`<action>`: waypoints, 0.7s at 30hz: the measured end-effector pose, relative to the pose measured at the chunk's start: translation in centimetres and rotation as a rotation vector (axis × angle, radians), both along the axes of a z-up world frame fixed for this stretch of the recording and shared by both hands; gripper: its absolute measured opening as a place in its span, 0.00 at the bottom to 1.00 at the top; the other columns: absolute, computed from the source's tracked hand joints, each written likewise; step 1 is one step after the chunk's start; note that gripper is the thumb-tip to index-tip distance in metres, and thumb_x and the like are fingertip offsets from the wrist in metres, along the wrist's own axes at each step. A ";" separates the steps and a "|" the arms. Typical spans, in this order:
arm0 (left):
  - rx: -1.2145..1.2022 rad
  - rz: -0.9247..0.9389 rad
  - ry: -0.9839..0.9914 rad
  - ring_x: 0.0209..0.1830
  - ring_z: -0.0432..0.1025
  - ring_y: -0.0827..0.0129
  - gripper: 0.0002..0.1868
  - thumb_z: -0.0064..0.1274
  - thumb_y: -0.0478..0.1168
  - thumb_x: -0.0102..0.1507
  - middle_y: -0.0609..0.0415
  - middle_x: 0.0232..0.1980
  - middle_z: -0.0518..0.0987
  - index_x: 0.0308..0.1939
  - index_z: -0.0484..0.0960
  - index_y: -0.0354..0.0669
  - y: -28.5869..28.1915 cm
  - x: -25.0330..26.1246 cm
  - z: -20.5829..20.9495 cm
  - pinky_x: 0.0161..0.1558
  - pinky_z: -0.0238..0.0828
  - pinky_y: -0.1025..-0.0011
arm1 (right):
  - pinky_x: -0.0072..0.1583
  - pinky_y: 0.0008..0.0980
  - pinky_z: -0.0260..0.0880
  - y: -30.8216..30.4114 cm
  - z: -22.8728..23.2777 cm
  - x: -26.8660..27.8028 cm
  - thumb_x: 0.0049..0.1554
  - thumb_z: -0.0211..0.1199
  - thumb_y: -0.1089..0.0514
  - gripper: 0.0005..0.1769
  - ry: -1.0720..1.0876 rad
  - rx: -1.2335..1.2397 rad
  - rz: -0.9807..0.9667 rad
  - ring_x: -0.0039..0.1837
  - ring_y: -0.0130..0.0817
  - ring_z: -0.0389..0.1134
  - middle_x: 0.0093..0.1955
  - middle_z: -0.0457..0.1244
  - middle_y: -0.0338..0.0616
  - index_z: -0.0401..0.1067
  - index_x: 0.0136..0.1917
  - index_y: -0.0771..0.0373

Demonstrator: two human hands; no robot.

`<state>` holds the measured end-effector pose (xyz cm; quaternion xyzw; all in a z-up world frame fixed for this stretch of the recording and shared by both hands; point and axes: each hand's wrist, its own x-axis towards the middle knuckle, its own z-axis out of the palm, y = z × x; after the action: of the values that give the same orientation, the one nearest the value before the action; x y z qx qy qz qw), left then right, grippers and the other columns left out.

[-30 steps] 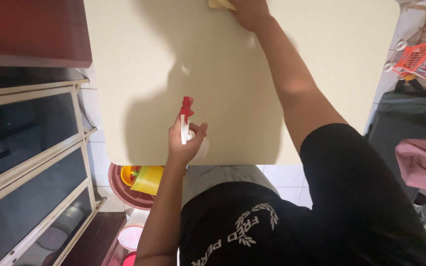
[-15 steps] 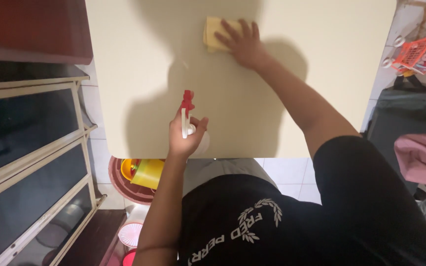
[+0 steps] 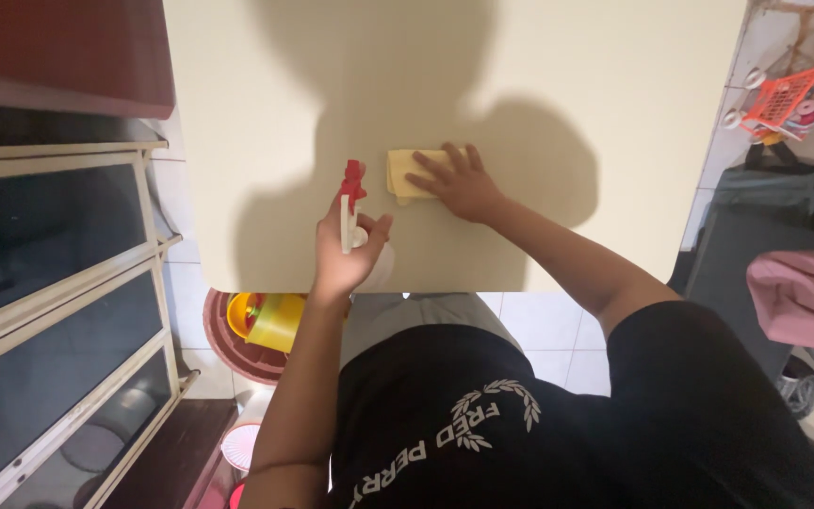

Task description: Cleaning a table surface by spraying it with cleaner and wiping it with a sponge

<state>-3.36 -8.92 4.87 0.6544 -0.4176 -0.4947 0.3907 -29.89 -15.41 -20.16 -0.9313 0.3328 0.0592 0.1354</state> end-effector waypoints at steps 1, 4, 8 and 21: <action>-0.003 0.000 -0.005 0.25 0.78 0.71 0.28 0.61 0.35 0.60 0.54 0.24 0.81 0.64 0.75 0.37 0.0 0.0 0.4 0.32 0.72 0.77 | 0.72 0.75 0.45 -0.3 -0.3 0.0 0.61 0.57 0.53 0.41 0.016 -0.034 0.016 0.81 0.68 0.43 0.89 0.35 0.29 0.49 0.84 0.31; 0.005 -0.005 -0.026 0.24 0.78 0.72 0.26 0.62 0.36 0.59 0.55 0.22 0.81 0.61 0.76 0.38 0.0 0.2 1.2 0.33 0.71 0.78 | 0.72 0.73 0.47 -2.3 -1.1 -0.2 0.57 0.64 0.51 0.46 0.016 -0.067 0.039 0.81 0.65 0.45 0.89 0.36 0.28 0.49 0.83 0.28; 0.011 0.004 -0.036 0.23 0.78 0.75 0.25 0.65 0.38 0.59 0.59 0.21 0.82 0.59 0.77 0.45 0.5 0.5 -0.7 0.34 0.72 0.80 | 0.71 0.72 0.49 -6.6 -0.6 -0.3 0.51 0.71 0.49 0.52 -0.007 -0.168 0.077 0.80 0.63 0.46 0.89 0.38 0.29 0.51 0.83 0.27; 0.182 0.002 -0.062 0.28 0.76 0.77 0.36 0.60 0.43 0.61 0.60 0.29 0.80 0.74 0.69 0.57 0.5 0.3 -1.9 0.47 0.73 0.76 | 0.62 0.66 0.58 -24.3 1.8 2.5 0.67 0.62 0.46 0.42 0.004 -0.263 -0.028 0.78 0.60 0.48 0.88 0.34 0.33 0.46 0.87 0.33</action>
<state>-3.08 -8.40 3.02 0.7025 -0.3824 -0.5098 0.3170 -27.39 -39.66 -18.37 -0.9362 0.3510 0.0152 0.0123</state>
